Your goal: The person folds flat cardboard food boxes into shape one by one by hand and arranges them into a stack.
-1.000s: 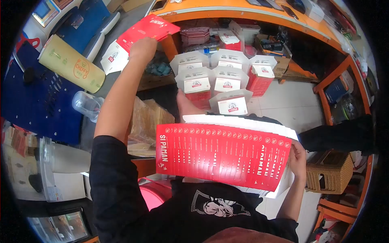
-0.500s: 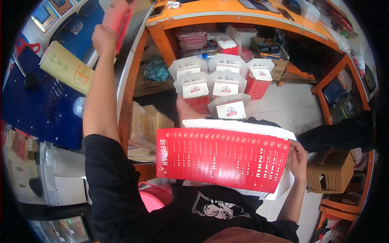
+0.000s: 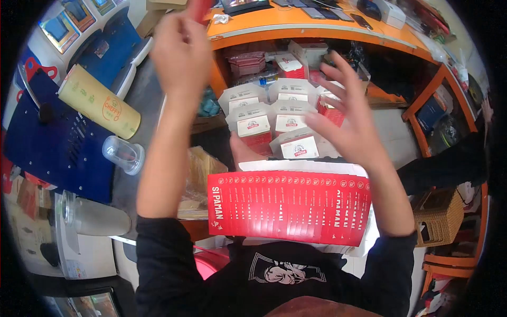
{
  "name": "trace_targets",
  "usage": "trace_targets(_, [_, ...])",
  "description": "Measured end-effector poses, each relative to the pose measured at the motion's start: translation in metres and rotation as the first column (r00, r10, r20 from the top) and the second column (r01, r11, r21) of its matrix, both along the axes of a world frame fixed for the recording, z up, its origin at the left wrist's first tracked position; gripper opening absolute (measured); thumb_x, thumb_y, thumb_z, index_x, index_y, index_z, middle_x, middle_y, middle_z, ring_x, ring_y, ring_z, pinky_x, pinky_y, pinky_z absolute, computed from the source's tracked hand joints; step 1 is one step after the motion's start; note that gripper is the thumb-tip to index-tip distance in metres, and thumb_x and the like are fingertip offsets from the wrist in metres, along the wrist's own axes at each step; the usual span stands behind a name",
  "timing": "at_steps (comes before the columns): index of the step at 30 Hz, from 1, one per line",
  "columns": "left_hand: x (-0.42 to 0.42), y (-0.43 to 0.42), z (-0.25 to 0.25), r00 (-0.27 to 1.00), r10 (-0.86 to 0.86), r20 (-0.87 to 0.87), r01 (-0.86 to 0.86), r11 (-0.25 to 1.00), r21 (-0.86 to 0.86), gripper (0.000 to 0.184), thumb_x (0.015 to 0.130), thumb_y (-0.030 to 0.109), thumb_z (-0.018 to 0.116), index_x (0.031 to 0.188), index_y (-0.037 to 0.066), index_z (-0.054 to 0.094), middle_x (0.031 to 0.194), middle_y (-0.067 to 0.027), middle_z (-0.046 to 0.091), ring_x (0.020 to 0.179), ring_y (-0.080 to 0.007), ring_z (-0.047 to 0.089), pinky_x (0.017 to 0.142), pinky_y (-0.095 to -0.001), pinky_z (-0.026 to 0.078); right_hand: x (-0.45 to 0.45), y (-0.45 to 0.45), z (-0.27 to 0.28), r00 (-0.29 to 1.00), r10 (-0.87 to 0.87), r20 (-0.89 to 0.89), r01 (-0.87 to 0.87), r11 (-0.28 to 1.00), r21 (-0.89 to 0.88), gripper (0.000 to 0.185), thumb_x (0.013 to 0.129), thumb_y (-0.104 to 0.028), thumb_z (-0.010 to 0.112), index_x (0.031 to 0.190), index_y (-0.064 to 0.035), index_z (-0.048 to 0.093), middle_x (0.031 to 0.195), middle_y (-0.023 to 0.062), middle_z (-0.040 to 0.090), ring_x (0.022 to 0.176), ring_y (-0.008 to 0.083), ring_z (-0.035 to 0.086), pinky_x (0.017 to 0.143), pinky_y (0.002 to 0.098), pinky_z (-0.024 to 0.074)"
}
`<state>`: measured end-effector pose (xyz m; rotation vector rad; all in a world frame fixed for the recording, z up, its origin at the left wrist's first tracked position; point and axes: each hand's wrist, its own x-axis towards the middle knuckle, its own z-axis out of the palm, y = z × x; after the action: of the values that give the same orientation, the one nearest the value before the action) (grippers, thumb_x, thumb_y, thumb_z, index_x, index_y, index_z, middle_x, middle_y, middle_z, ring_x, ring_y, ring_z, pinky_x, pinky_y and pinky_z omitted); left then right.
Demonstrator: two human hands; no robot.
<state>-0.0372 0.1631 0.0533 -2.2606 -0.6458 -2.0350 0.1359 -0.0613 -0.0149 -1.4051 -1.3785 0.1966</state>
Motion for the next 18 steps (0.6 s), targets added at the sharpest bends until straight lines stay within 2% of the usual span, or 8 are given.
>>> trace_targets(3, [0.024,-0.058,-0.038,0.958,-0.28,-0.061,0.269,0.953,-0.141,0.008,0.09,0.007,0.059,0.093,0.0,0.061,0.086,-0.0159,0.063,0.075,-0.0288,0.065,0.066,-0.0395,0.051,0.006,0.058,-0.006,0.999,0.028,-0.045,-0.026,0.999,0.031,0.11,0.082,-0.026,0.08,0.161,-0.0062,0.006,0.155,0.0315,0.029,0.144,0.04,0.038,0.111,0.0467,0.0418])
trace_targets(6, [0.042,-0.095,-0.067,0.85,-0.526,-0.019,0.511,0.833,-0.213,0.011,0.086,0.002,0.062,0.095,-0.002,0.057,0.095,-0.0176,0.063,0.086,-0.0311,0.064,0.069,-0.0376,0.052,0.012,0.06,-0.006,0.882,0.279,-0.381,-0.258,0.96,0.107,0.11,0.082,-0.028,0.076,0.161,-0.0056,0.003,0.157,0.0336,0.024,0.147,0.0408,0.032,0.115,0.0498,0.0348])
trace_targets(10, [0.054,-0.112,-0.099,0.687,-0.721,0.088,0.671,0.584,-0.457,0.013,0.085,0.003,0.062,0.095,-0.002,0.055,0.104,-0.0202,0.061,0.093,-0.0335,0.063,0.076,-0.0373,0.052,0.029,0.038,-0.031,0.72,0.476,-0.505,-0.448,0.874,0.186,0.108,0.082,-0.031,0.073,0.161,-0.0055,0.004,0.159,0.0274,0.023,0.146,0.038,0.033,0.115,0.0461,0.0347])
trace_targets(11, [0.06,-0.113,-0.107,0.651,-0.754,0.084,0.708,0.564,-0.425,0.013,0.085,0.002,0.062,0.095,-0.002,0.055,0.107,-0.021,0.061,0.094,-0.0341,0.063,0.078,-0.0377,0.052,0.034,0.033,-0.039,0.755,0.489,-0.437,-0.445,0.871,0.207,0.093,0.086,-0.031,0.071,0.159,-0.0046,0.019,0.152,0.023,0.037,0.137,0.0302,0.046,0.11,0.0402,0.0407])
trace_targets(14, [0.059,-0.115,-0.108,0.605,-0.79,0.097,0.737,0.509,-0.445,0.015,0.083,0.001,0.061,0.096,-0.002,0.054,0.116,-0.0233,0.059,0.098,-0.0353,0.062,0.083,-0.0386,0.051,0.036,0.015,-0.031,0.912,0.177,-0.37,-0.232,0.967,-0.108,0.069,0.094,-0.033,0.068,0.149,-0.0035,0.039,0.136,0.0157,0.056,0.125,0.0213,0.056,0.102,0.0351,0.0464])
trace_targets(15, [0.058,-0.113,-0.108,0.623,-0.777,0.09,0.73,0.536,-0.425,0.015,0.083,0.0,0.06,0.096,-0.002,0.054,0.116,-0.0234,0.059,0.097,-0.0354,0.062,0.083,-0.0384,0.051,0.031,0.014,-0.03,0.896,0.075,-0.438,-0.112,0.992,-0.059,0.045,0.1,-0.033,0.063,0.132,-0.0025,0.056,0.115,0.0084,0.068,0.102,0.0152,0.066,0.084,0.0306,0.0551])
trace_targets(16, [0.057,-0.11,-0.108,0.641,-0.763,0.082,0.722,0.563,-0.403,0.015,0.082,0.0,0.06,0.096,-0.003,0.054,0.116,-0.0235,0.059,0.097,-0.0355,0.062,0.083,-0.0383,0.05,0.032,0.014,-0.025,0.887,-0.001,-0.462,-0.054,0.993,-0.104,0.042,0.101,-0.033,0.063,0.13,-0.0021,0.057,0.112,0.008,0.069,0.097,0.0145,0.067,0.079,0.0296,0.0558])
trace_targets(18, [0.051,-0.108,-0.103,0.718,-0.671,0.183,0.67,0.597,-0.442,0.007,0.087,-0.001,0.055,0.094,-0.002,0.053,0.112,-0.0183,0.061,0.096,-0.024,0.062,0.08,-0.0342,0.051,0.039,0.013,-0.016,0.855,-0.15,-0.497,0.057,0.979,-0.198,0.038,0.102,-0.031,0.062,0.125,-0.0012,0.06,0.106,0.007,0.071,0.087,0.0132,0.069,0.068,0.0275,0.0572])
